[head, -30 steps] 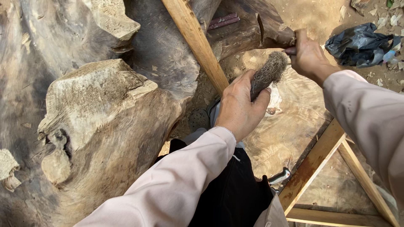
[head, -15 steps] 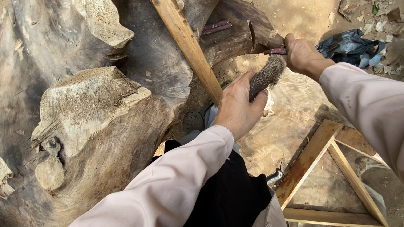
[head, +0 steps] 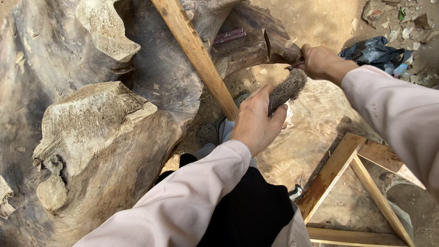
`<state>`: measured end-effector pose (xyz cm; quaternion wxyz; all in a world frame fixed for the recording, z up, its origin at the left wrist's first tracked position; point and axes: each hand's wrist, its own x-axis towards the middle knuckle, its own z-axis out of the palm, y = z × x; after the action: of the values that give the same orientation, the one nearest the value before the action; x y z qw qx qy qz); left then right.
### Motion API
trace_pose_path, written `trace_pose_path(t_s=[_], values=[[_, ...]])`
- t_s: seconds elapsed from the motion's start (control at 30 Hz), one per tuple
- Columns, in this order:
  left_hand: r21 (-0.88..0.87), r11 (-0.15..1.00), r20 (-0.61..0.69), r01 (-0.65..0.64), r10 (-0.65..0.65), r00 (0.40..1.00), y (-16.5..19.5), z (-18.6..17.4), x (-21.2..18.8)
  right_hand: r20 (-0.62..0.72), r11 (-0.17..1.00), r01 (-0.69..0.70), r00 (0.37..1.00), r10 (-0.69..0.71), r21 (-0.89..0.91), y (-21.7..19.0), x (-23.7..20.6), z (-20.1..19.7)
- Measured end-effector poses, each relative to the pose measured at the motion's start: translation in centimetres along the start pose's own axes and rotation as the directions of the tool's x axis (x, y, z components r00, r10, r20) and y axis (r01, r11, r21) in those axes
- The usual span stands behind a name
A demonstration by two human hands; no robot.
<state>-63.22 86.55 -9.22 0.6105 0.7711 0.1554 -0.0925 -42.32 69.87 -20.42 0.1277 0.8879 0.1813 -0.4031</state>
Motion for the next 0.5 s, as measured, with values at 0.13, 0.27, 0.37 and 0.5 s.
trace_pose_path(t_s=[0.13, 0.27, 0.37, 0.5], values=[[-0.004, 0.996, -0.058, -0.086, 0.086, 0.995, 0.0, 0.2, 0.2, -0.085, 0.988, 0.146, 0.985, -0.149, -0.043, 1.4, 0.1, -1.1], [0.031, 0.998, -0.026, -0.063, 0.064, 0.998, 0.0, 0.7, 0.4, -0.155, 0.958, -0.030, 0.985, 0.077, 0.286, -0.4, 0.5, -0.7], [0.023, 0.999, -0.039, -0.037, 0.038, 0.999, 0.0, 0.8, 0.8, -0.098, 0.963, -0.150, 0.980, 0.175, 0.223, -1.8, 0.8, -0.3], [0.015, 0.995, -0.066, -0.103, 0.103, 0.992, 0.0, 0.5, 1.5, -0.075, 0.928, -0.144, 0.981, 0.180, 0.342, -0.3, 1.2, -2.1]])
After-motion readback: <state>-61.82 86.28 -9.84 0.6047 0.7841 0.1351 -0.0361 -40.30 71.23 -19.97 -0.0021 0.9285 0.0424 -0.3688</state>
